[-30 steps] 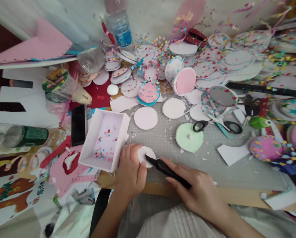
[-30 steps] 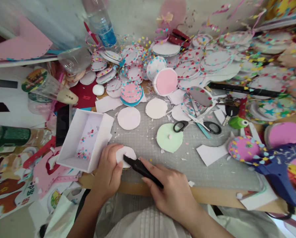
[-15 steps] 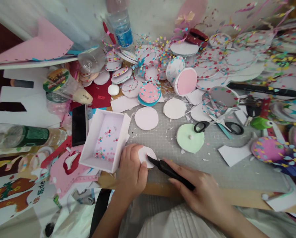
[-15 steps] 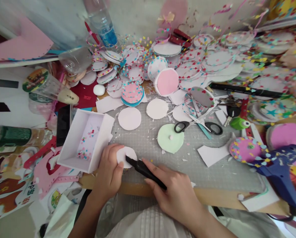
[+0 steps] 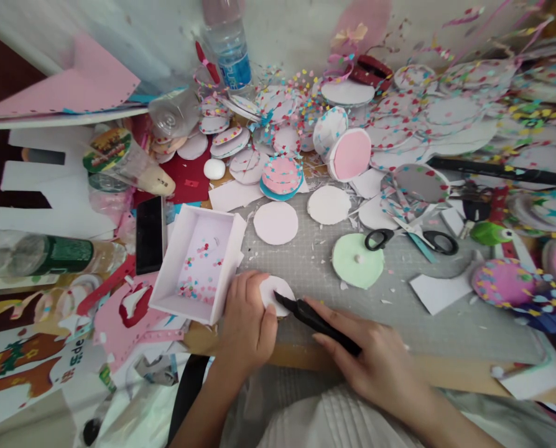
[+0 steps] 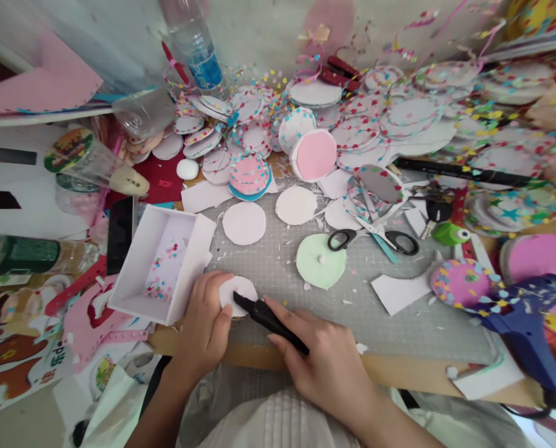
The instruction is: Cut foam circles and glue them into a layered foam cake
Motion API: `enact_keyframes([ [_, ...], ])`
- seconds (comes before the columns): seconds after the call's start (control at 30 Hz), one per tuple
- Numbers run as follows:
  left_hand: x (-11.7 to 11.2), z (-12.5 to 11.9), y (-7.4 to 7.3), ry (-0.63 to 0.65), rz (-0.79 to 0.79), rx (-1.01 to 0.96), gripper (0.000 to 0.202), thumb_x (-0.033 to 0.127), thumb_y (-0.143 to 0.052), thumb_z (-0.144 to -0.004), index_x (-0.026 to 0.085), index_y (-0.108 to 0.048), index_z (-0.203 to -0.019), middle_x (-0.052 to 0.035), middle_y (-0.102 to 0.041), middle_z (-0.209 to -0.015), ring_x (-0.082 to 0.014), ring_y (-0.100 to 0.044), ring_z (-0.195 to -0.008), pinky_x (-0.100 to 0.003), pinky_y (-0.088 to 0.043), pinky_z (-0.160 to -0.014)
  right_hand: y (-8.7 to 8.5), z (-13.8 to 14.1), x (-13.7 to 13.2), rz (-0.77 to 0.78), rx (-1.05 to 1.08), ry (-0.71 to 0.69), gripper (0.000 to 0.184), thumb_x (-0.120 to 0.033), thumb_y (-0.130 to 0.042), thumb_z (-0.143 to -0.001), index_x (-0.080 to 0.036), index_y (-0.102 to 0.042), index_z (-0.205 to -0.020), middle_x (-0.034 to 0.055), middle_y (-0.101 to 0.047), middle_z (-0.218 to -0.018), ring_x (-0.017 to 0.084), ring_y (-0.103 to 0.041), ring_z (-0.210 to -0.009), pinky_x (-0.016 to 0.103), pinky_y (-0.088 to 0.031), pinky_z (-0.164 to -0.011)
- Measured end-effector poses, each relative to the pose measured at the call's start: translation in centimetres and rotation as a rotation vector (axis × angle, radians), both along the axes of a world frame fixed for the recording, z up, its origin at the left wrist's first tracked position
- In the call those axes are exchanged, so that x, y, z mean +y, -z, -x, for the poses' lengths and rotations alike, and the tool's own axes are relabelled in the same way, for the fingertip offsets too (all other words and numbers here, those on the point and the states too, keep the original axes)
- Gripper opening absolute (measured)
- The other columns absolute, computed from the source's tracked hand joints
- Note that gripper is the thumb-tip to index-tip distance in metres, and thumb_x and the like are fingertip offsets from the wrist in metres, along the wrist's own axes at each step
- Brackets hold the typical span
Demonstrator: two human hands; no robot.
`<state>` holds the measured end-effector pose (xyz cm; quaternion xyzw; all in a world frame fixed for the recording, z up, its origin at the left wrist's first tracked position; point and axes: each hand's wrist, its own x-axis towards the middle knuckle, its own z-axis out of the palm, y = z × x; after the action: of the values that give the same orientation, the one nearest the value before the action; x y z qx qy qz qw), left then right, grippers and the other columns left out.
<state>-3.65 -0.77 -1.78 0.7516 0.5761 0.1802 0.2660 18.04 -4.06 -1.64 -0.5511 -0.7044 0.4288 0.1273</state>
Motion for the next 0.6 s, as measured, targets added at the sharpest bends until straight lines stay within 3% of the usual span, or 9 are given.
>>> enact_keyframes([
  [0.13,0.1,0.0,0.1,0.0,-0.003,0.004,0.036,0.025,-0.034,-0.091,0.011,-0.043,-0.123,-0.0167,-0.047,-0.119,-0.0303,-0.043,-0.112,-0.05,-0.036,-0.099,0.2,-0.4,0.1,0.016,0.036,-0.003,0.047,-0.031,-0.044,-0.097,-0.036,-0.041,-0.144,0.0001,-0.072,-0.113,0.019,-0.071,-0.091,0.028,-0.055,-0.074],
  [0.27,0.3,0.1,0.3,-0.011,-0.002,-0.011,0.035,0.025,-0.034,-0.091,0.012,-0.043,-0.122,-0.0162,-0.048,-0.118,-0.0297,-0.044,-0.112,-0.049,-0.036,-0.099,0.5,-1.2,0.1,0.073,0.122,0.008,0.046,-0.033,-0.045,-0.098,-0.035,-0.042,-0.144,0.0019,-0.072,-0.109,0.019,-0.07,-0.093,0.03,-0.054,-0.082],
  [0.6,0.4,-0.2,0.0,-0.008,-0.012,0.041,0.04,0.026,-0.052,-0.082,0.012,-0.043,-0.118,-0.0159,-0.049,-0.115,-0.0306,-0.045,-0.111,-0.05,-0.038,-0.098,0.5,-1.0,0.3,0.084,0.125,0.007,0.047,-0.032,-0.044,-0.098,-0.036,-0.04,-0.144,0.0011,-0.072,-0.11,0.019,-0.07,-0.091,0.031,-0.054,-0.082],
])
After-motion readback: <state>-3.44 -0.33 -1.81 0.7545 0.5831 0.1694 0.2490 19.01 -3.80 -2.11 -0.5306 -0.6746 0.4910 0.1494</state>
